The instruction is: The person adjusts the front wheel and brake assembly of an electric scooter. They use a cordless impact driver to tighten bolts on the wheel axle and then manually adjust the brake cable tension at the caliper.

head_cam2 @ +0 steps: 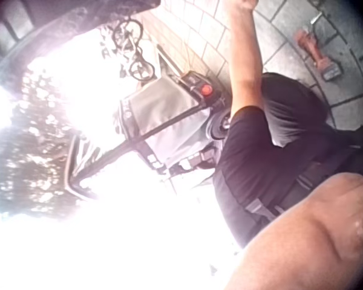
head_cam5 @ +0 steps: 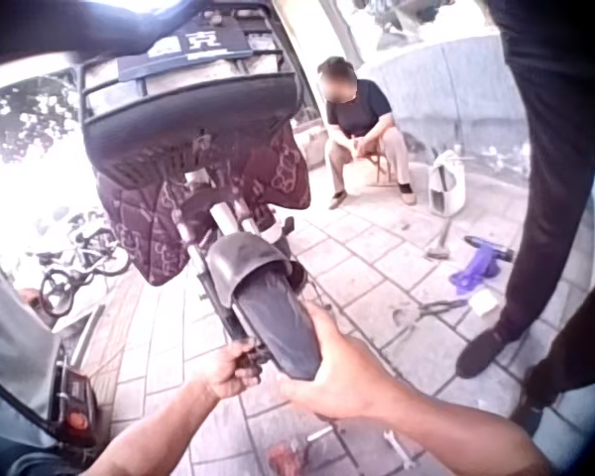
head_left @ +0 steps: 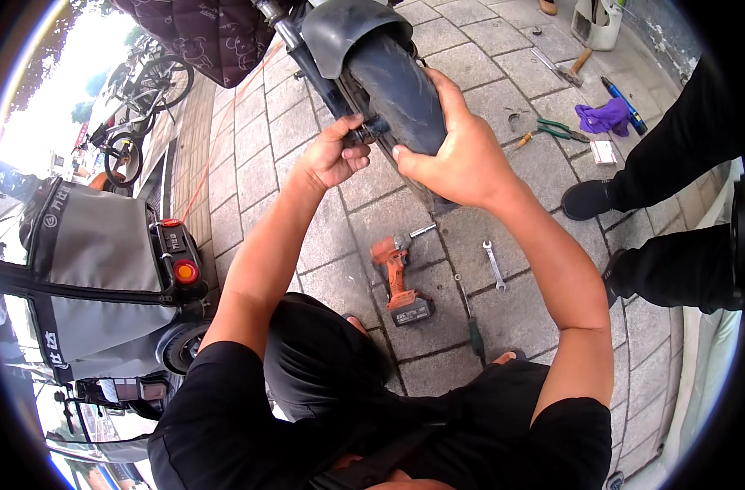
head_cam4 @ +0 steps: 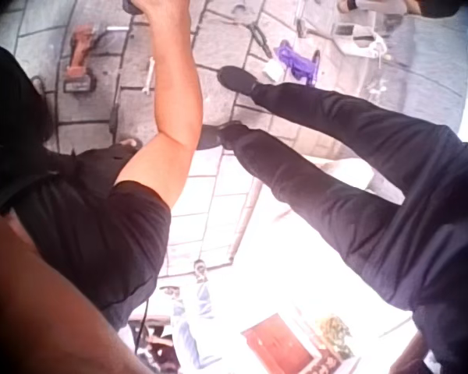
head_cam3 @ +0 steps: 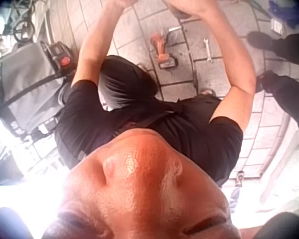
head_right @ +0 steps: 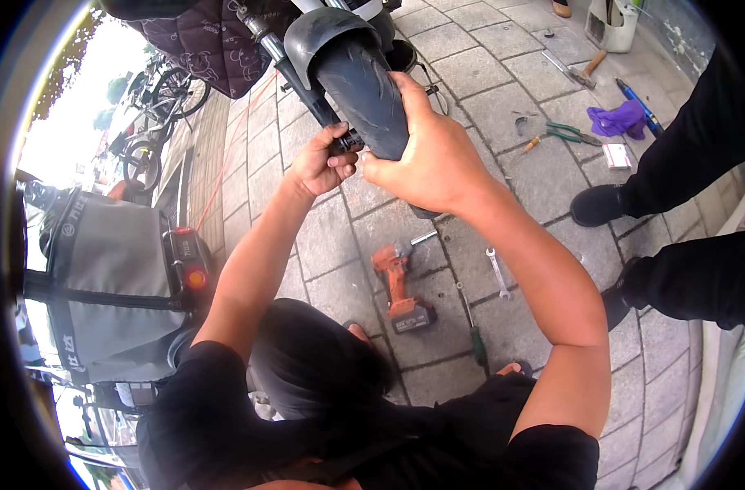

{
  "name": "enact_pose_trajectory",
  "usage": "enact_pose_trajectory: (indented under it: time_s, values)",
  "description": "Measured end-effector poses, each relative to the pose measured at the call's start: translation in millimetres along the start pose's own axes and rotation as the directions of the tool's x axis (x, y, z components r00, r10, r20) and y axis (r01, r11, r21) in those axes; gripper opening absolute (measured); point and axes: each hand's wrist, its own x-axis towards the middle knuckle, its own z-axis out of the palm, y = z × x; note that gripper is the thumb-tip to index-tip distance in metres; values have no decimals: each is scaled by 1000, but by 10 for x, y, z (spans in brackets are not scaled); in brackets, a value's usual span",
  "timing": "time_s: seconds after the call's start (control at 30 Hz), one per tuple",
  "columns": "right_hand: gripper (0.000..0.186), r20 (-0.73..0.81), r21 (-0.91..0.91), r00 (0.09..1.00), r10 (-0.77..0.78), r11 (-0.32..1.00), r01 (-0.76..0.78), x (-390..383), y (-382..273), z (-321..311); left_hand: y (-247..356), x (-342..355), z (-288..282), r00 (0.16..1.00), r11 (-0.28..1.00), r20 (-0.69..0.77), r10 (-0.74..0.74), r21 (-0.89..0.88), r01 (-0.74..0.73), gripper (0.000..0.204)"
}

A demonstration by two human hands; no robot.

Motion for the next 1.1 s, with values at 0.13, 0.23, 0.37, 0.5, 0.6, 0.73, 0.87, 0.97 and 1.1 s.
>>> enact_pose_trajectory:
  time_s: [0.13, 0.23, 0.37, 0.5, 0.6, 0.73, 0.87, 0.97, 1.1]
  values:
    - [96, 3, -16, 1000, 17, 1000, -17, 37, -16, -13, 0, -22, 79, 1000, 1000, -19, -7, -8, 7, 23]
    - [95, 9, -44, 999, 42, 998, -42, 23, -62, -9, -20, -105, 168, 998, 1000, -60, 6, -3, -6, 20]
    - [96, -17, -32, 1000, 12, 999, -13, 20, -48, 13, 7, -116, 282, 990, 999, -142, 6, 35, -1, 20]
    - [95, -22, -7, 1000, 19, 1000, -19, 39, -44, 41, -31, -80, 340, 982, 1000, -186, 9, 18, -6, 21]
    - [94, -33, 10, 999, 26, 1000, -26, 46, -66, 37, -77, -83, 427, 981, 997, -190, 39, -56, -51, 26]
    - [94, -54, 28, 998, 16, 1000, -15, 51, -63, 35, -190, -92, 558, 967, 978, -233, 101, -154, -140, 37]
    - [94, -36, 74, 999, 13, 997, -11, 53, -31, 39, -244, -181, 771, 970, 953, -226, 88, -265, -148, 48]
    - [95, -54, 71, 998, 8, 997, -4, 41, -15, 32, -245, -300, 927, 980, 928, -179, 88, -342, -146, 49]
    - [95, -41, 46, 999, 34, 998, -32, 40, -141, 89, -442, -278, 566, 968, 914, -134, 213, -322, -246, 27]
